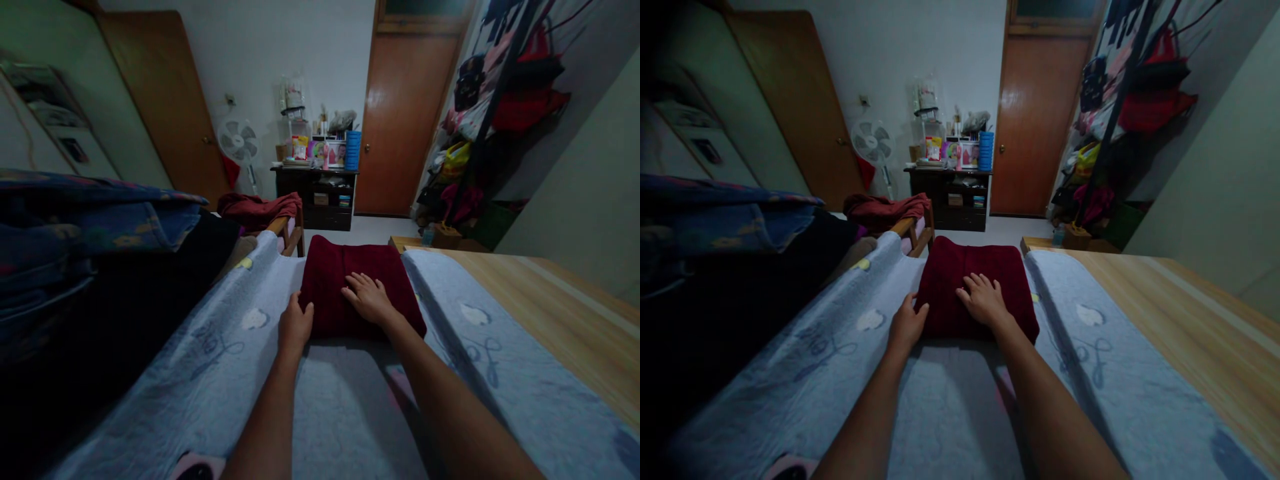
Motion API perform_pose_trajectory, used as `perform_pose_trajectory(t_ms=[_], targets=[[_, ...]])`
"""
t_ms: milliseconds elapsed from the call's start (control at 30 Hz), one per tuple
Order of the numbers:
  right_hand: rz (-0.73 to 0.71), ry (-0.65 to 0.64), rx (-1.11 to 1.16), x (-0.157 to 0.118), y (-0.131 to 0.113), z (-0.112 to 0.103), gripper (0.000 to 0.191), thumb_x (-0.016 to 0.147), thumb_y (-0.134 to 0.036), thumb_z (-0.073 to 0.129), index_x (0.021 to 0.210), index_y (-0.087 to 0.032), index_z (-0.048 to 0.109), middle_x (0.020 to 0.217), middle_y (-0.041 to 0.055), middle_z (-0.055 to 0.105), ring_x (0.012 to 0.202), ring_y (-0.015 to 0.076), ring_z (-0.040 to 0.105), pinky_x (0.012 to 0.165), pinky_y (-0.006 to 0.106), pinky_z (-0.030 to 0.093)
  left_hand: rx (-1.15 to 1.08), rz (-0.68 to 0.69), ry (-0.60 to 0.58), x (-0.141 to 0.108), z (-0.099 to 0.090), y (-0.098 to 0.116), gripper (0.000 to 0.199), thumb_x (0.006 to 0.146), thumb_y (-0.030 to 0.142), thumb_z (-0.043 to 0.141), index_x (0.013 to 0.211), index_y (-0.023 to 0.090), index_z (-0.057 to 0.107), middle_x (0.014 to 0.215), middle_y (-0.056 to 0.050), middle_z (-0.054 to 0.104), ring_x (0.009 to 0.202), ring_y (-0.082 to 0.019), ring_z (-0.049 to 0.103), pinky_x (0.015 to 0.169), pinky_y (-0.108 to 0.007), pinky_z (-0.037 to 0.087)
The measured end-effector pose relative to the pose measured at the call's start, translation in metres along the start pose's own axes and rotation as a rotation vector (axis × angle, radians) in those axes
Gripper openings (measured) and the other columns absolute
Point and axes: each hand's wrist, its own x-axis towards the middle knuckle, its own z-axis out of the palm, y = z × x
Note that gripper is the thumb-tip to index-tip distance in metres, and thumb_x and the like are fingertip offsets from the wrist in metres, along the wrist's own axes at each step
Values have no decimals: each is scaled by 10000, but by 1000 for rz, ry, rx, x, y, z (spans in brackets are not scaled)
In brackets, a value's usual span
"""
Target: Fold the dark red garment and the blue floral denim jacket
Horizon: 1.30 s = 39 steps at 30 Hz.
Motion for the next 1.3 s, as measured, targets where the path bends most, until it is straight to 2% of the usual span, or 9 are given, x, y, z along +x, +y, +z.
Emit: perform_pose_trajectory(t_ms=[167,267,333,433,567,667,800,1033,1300], targets=[[-26,-23,131,4,11,-7,586,984,-561,252,1448,-248,426,1558,63,342,1452,262,243,1162,503,167,150,1,87,-9,-7,14,480,831,209,537,1308,158,520,1111,-189,682,1042,-344,641,898,-434,463],[-90,107,294,0,33,-17,535,1009,-455,204,1395,-217,487,1471,81,473,1369,201,401,1130,375,288,314,178,227,-16,-7,32,483,835,156,502,1317,133,520,1287,-193,597,1207,-328,540,1004,-450,410],[-76,237,284,-2,49,-19,490,1000,-394,261,1364,-183,512,1426,107,515,1340,206,436,1118,364,309,373,310,245,-15,-3,46,442,881,189,468,1316,149,534,1394,-154,533,1319,-298,442,1083,-449,349],[34,278,163,-2,61,-16,464,978,-351,357,1376,-157,495,1479,132,451,1401,264,346,1140,457,258,443,419,118,-2,10,68,431,944,309,417,1338,183,538,1491,-108,450,1418,-284,312,1146,-492,265],[94,150,63,9,54,-10,487,990,-398,353,1436,-216,430,1552,79,349,1450,301,236,1139,592,165,539,485,-80,32,29,87,503,960,423,368,1386,193,505,1534,-102,388,1455,-298,232,1170,-565,154],[71,31,48,20,47,-6,497,998,-421,326,1465,-264,387,1576,45,301,1462,292,203,1134,628,111,554,421,-228,53,40,82,549,949,511,330,1380,229,521,1548,-80,368,1466,-336,184,1160,-608,108],[42,-56,75,29,47,1,490,997,-404,299,1468,-299,384,1588,13,269,1473,277,165,1133,633,86,493,268,-363,60,51,60,587,941,546,262,1435,294,452,1590,-35,283,1473,-384,114,1131,-664,99],[23,-58,103,31,55,11,497,990,-403,296,1470,-312,387,1590,-10,266,1475,249,159,1159,568,72,470,259,-349,54,58,49,600,946,549,222,1458,304,416,1596,-34,268,1475,-387,93,1136,-650,85],[14,71,159,33,58,23,477,980,-412,350,1429,-284,449,1546,12,367,1455,254,230,1166,546,108,448,324,-286,51,63,39,506,977,445,247,1431,343,447,1572,-6,330,1476,-360,118,1148,-628,96]])
